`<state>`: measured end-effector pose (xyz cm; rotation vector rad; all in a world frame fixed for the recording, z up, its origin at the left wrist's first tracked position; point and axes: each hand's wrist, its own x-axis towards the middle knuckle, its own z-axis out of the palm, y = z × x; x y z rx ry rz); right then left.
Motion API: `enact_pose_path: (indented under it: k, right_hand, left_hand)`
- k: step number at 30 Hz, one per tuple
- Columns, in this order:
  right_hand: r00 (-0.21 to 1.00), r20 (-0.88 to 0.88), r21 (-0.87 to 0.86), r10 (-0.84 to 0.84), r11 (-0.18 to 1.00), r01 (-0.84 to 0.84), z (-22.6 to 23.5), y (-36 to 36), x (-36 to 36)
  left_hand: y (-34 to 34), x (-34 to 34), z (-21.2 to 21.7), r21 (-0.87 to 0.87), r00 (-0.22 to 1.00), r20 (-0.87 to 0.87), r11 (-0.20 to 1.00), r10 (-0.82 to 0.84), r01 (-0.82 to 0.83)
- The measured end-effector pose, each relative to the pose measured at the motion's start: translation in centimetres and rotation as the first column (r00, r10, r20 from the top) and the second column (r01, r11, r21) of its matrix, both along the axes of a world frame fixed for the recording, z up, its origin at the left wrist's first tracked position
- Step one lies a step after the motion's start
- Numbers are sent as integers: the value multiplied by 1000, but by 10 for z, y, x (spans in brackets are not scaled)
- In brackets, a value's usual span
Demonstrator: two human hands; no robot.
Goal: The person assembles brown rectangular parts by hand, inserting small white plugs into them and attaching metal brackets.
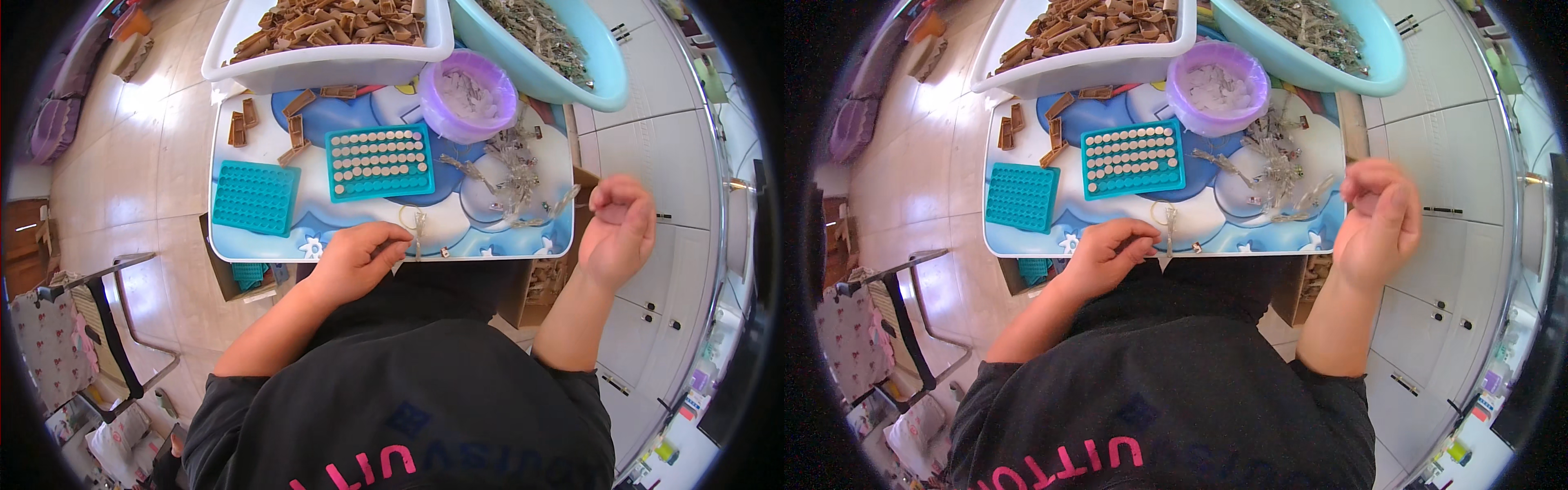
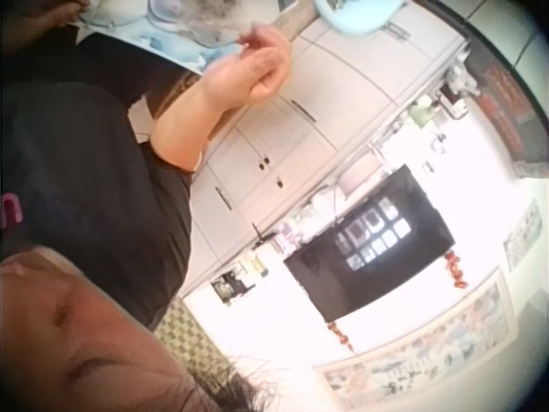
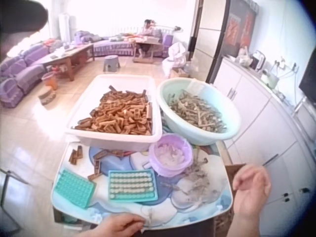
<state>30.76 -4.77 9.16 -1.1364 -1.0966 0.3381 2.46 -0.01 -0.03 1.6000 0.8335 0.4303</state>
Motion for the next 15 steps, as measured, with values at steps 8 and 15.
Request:
enact_pose_path:
  k: [8, 15]
  right_hand:
    - [759, -467, 30, 455, 865, -500, -25, -5, -35]
    - [748, -429, -73, 507, 806, -588, -38, -7, -93]
  left_hand:
    - [-1, 46, 3, 109, 974, 148, 982, -172, 157]
    - [4, 38, 21, -420, 887, 437, 906, 148, 56]
